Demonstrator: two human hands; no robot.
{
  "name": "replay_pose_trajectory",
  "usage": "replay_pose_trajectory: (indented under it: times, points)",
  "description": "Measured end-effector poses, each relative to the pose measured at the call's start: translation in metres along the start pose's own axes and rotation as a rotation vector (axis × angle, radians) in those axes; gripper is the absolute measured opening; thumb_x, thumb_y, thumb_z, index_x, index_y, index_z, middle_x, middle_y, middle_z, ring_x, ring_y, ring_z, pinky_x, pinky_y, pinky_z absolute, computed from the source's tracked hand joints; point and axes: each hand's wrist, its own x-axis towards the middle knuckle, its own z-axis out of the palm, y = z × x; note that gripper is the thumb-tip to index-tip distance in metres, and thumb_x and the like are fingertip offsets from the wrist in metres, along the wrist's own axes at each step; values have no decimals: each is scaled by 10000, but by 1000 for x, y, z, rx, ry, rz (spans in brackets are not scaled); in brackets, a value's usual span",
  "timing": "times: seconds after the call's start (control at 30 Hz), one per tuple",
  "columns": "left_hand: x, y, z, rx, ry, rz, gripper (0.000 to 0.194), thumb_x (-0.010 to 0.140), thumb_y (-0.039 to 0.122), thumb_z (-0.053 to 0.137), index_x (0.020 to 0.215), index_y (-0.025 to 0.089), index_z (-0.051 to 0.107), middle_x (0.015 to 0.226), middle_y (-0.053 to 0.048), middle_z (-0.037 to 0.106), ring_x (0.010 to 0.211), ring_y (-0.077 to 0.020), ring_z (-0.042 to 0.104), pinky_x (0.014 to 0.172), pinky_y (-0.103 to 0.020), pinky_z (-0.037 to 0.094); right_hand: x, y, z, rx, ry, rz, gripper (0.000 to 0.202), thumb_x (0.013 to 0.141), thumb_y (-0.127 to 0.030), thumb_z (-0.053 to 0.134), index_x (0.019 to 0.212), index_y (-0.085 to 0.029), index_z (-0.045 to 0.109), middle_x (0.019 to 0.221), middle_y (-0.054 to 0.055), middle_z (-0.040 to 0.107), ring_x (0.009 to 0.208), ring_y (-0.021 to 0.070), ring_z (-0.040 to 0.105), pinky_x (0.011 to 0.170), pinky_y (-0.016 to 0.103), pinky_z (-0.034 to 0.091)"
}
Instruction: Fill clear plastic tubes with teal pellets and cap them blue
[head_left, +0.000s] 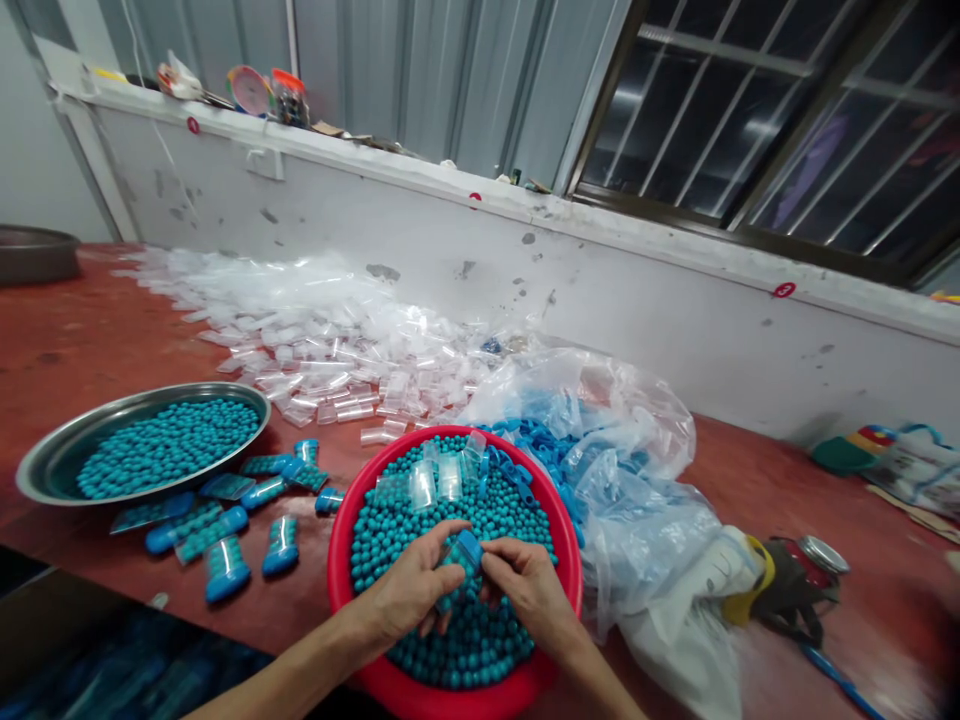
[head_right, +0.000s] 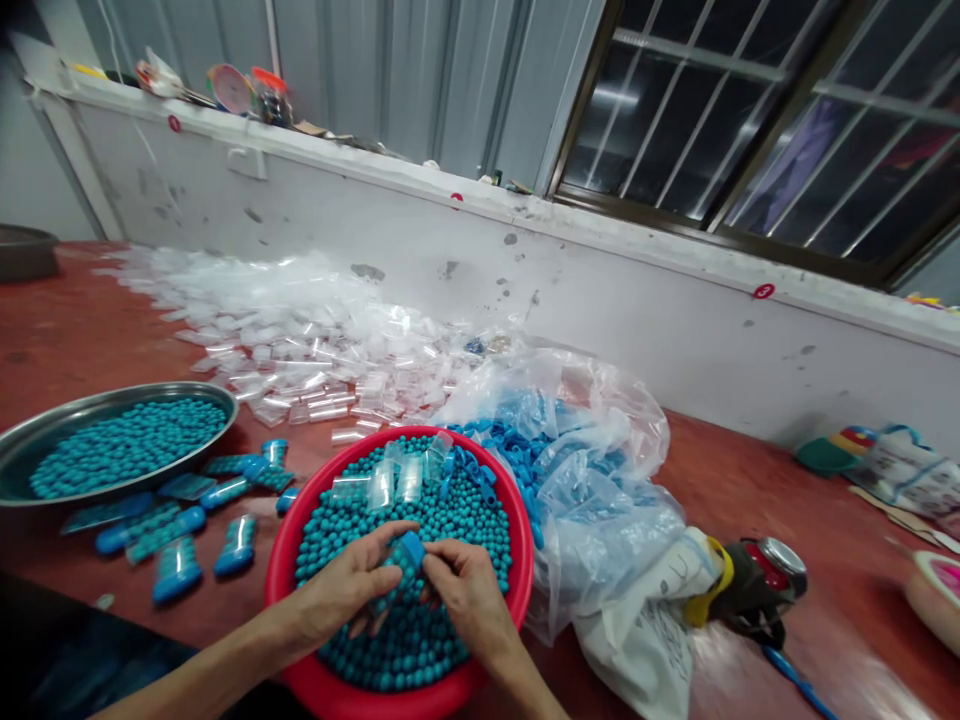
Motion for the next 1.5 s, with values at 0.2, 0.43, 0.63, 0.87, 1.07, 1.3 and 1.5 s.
replay_pose_trajectory:
  times: [0.2, 0.43, 0.63, 0.87, 1.07, 1.3, 1.5]
  points:
    - [0, -1, 3, 41, 66, 34, 379, 700, 243, 468, 1063, 168, 390, 546, 102, 430, 274, -11, 348, 265, -120, 270, -4, -13, -3, -188, -72, -165, 262, 831, -301, 444, 804, -202, 685, 520, -33, 497, 510, 107, 469, 504, 200, 351]
    - [1, -11, 4, 107, 127, 97, 258, 747, 302, 448, 977, 197, 397, 521, 111, 378, 284, -24, 350, 268, -123, 274, -4, -13, -10, -266, -98, -263, 212, 815, -268, 467, 786, -200, 666, 665, -12, 517, 610, 109, 474, 594, 216, 380]
    - [-3, -3, -2, 99, -35, 15, 285, 738, 344, 455, 967, 199, 369, 579, 90, 450, 286, -28, 387, 280, -131, 313, 7, -2, -11, 363, -7, 91, 407, 619, -317, 651, 994, -170, 594, 745, -9, 547, 490, 89, 487, 486, 250, 434]
    - [-5, -4, 8, 134, 145, 39, 404, 764, 298, 430, 1147, 205, 337, 623, 76, 461, 321, -39, 356, 305, -160, 304, -1, -4, 6, -35, 49, -57, 448, 775, -354, 505, 1186, -176, 512, 957, 55, 621, 779, 191, 575, 714, 325, 467]
    - [-3, -8, 9, 95, 163, 276, 384, 733, 244, 495, 1106, 166, 459, 897, -15, 595, 838, -160, 534, 795, -255, 407, -17, -7, 19, -413, -109, -96, 954, 587, -344, 699, 1359, -107, 190, 1369, 164, 289, 1232, 289, 300, 992, 416, 288]
    - [3, -12, 12, 57, 243, 217, 266, 711, 213, 509, 974, 173, 523, 758, 20, 568, 745, -145, 508, 681, -226, 397, -11, -6, 41, -677, 136, -278, 759, 584, -280, 632, 1253, -96, 322, 1100, 183, 508, 952, 301, 550, 765, 397, 473]
    - [1, -8, 16, 124, 272, 198, 183, 700, 207, 498, 874, 168, 540, 702, 24, 552, 703, -145, 501, 646, -223, 391, -12, -1, 51, -707, 196, -279, 689, 602, -336, 622, 1201, -113, 361, 922, 120, 536, 724, 249, 589, 597, 353, 491]
